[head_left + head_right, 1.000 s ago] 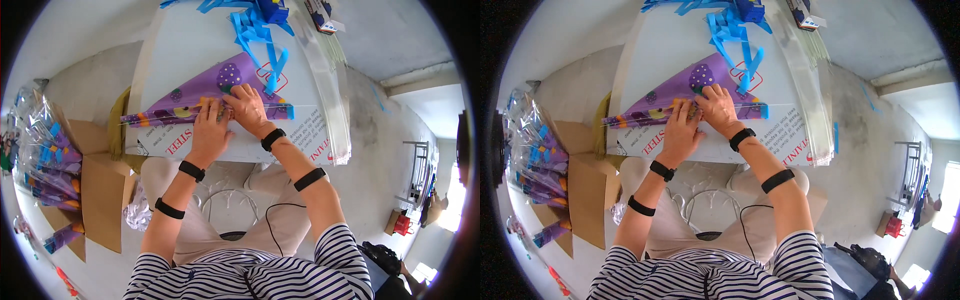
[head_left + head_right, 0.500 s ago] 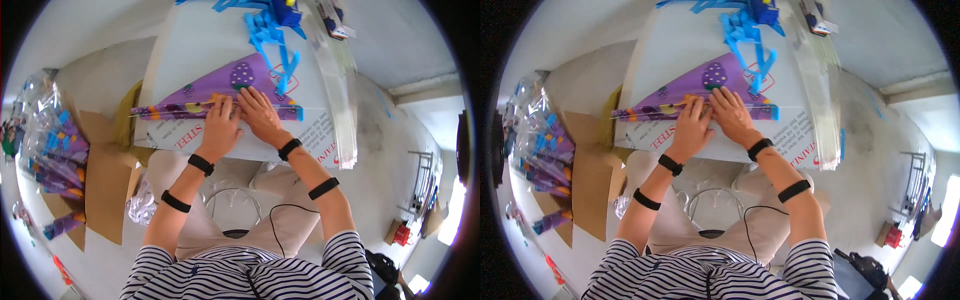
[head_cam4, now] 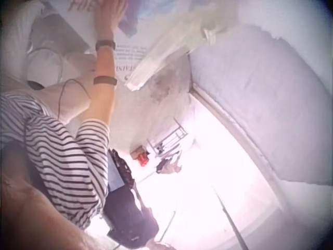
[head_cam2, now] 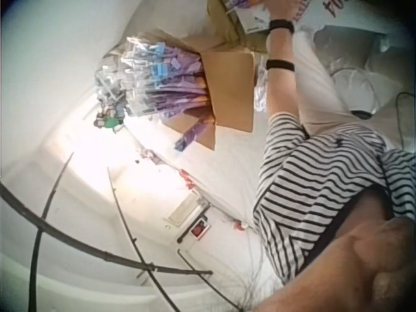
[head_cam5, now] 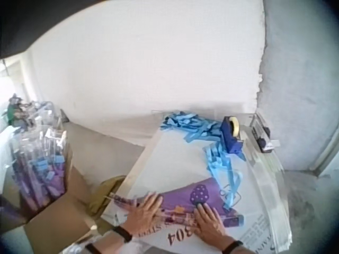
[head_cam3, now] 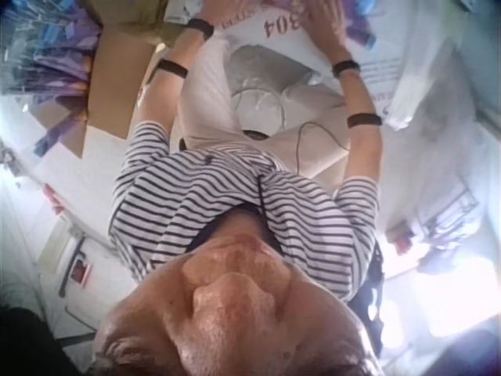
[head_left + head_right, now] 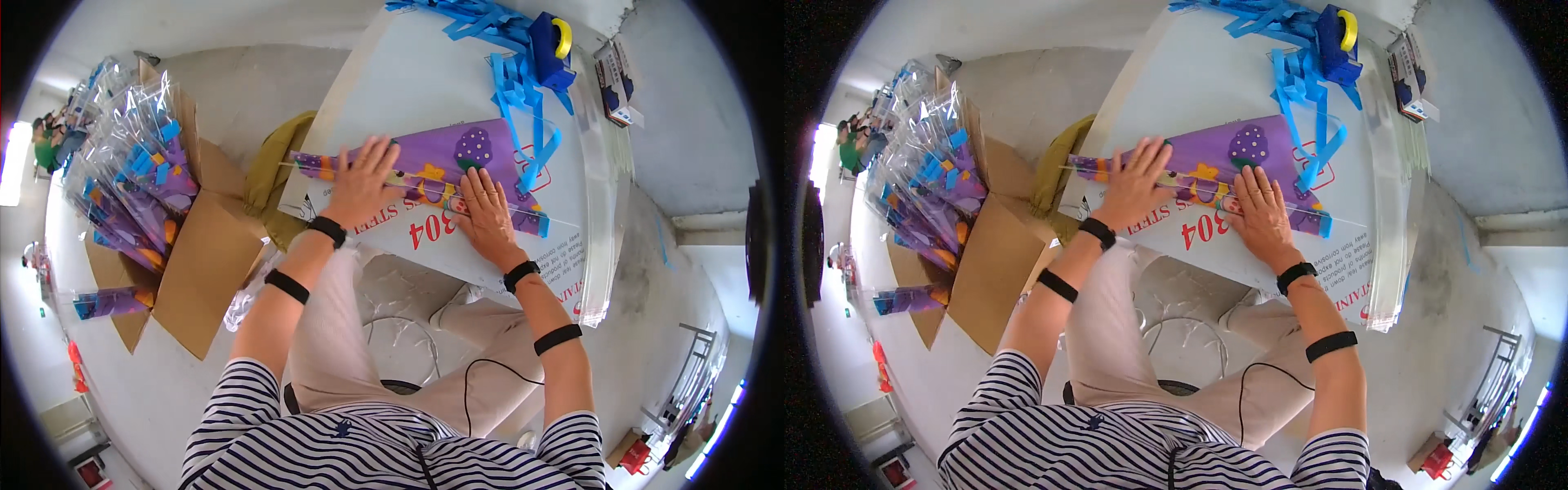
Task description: Assemble decorative plastic flower sleeves by folding and applying adhesive tape.
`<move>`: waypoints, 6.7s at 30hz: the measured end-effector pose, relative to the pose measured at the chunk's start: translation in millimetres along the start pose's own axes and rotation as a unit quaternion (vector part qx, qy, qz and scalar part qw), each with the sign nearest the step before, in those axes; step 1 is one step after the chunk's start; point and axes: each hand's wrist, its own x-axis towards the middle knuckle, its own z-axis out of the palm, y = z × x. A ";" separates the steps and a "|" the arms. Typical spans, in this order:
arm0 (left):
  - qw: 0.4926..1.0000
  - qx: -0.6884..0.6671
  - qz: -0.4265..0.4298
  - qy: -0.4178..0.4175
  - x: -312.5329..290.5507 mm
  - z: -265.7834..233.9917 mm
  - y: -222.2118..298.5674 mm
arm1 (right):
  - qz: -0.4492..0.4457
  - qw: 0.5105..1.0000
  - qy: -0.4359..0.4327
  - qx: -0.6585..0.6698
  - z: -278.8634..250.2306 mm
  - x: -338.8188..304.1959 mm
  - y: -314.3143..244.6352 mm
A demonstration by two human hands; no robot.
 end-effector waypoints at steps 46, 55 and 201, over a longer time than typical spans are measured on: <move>0.988 -0.126 0.090 0.006 50.3 31.3 98.2 | 0.404 0.890 -0.088 -0.192 -71.6 74.3 239.6; 0.986 -0.128 0.108 0.005 32.9 26.4 103.5 | 0.413 0.876 0.127 -0.216 -204.6 36.3 308.1; 0.385 -0.912 -0.137 -0.044 131.3 1.6 76.7 | 0.081 0.990 0.108 -0.041 4.7 -25.8 13.5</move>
